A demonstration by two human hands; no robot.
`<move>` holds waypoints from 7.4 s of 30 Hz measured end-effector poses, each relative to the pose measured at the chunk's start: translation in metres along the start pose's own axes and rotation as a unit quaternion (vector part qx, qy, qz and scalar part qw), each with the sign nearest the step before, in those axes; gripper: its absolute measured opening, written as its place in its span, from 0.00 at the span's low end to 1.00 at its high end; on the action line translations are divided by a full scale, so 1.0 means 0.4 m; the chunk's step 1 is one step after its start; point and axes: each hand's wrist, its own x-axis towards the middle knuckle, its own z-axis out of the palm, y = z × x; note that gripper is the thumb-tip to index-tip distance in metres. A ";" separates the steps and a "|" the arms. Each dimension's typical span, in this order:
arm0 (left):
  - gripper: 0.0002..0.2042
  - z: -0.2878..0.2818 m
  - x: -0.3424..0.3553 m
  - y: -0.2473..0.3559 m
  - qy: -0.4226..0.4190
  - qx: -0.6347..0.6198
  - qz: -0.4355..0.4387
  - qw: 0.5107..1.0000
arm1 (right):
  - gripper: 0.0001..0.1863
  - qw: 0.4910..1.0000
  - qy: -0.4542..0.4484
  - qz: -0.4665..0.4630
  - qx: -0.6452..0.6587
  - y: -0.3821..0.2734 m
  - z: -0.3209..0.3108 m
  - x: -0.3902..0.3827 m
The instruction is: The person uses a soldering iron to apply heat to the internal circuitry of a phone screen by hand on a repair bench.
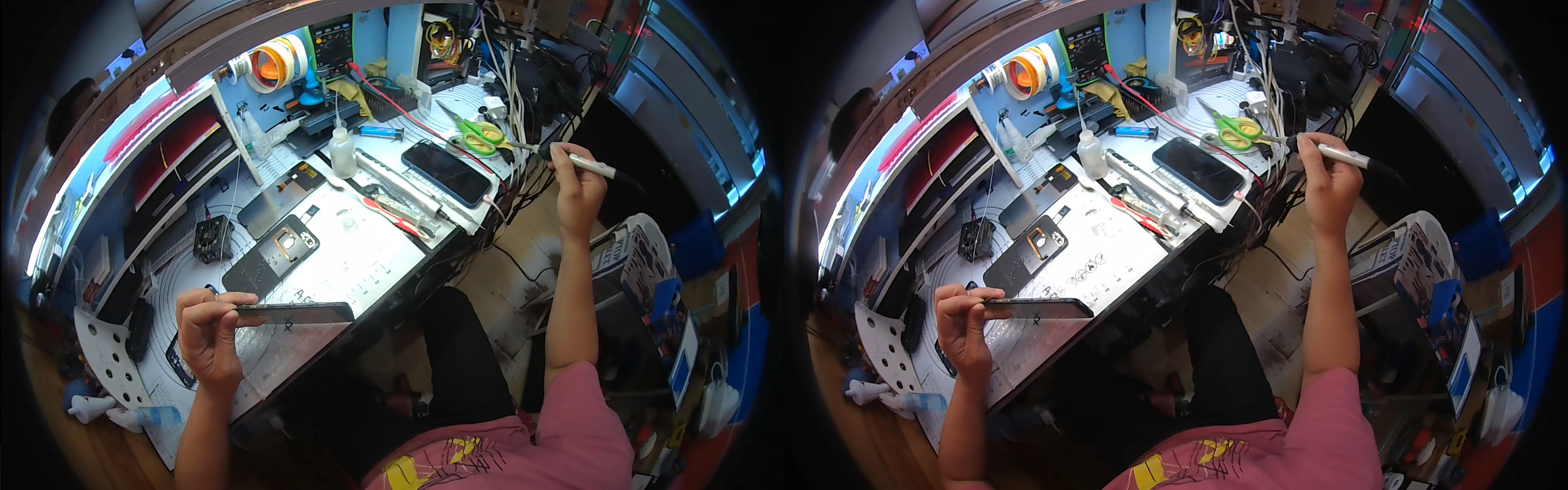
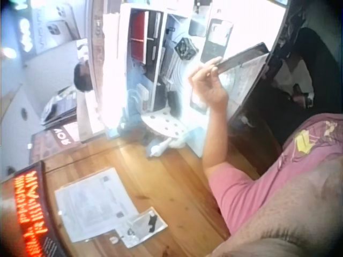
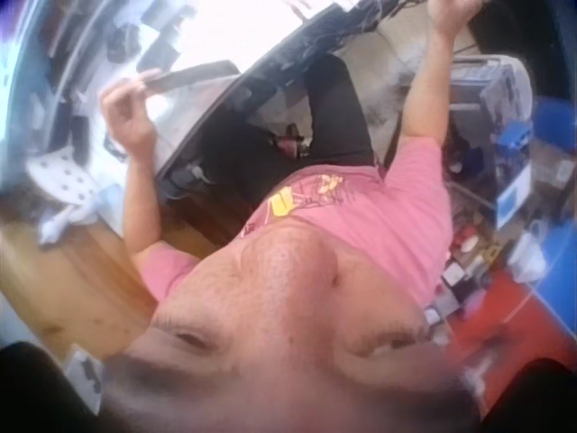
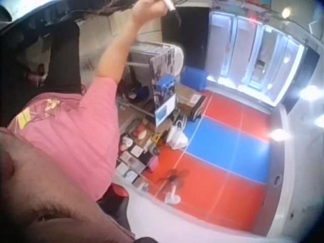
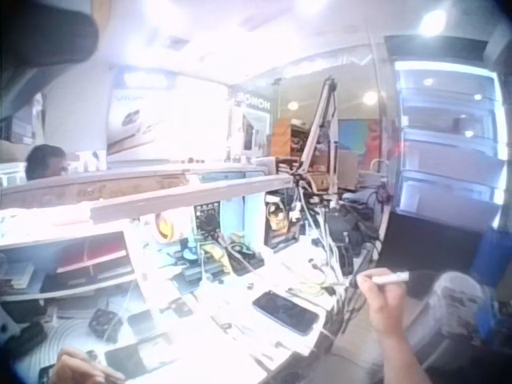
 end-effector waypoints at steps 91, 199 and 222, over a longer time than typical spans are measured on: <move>0.07 -0.006 0.007 0.011 0.004 -0.043 -0.006 0.999 | 0.12 0.926 -0.341 0.028 -0.158 0.058 0.246 0.197; 0.07 -0.005 0.004 0.007 -0.001 -0.013 0.001 1.000 | 0.20 0.883 -0.442 -0.144 -0.059 0.193 0.196 0.146; 0.05 -0.004 0.004 0.009 0.001 -0.005 -0.005 1.000 | 0.22 0.905 -0.346 -0.210 -0.129 0.172 0.210 0.118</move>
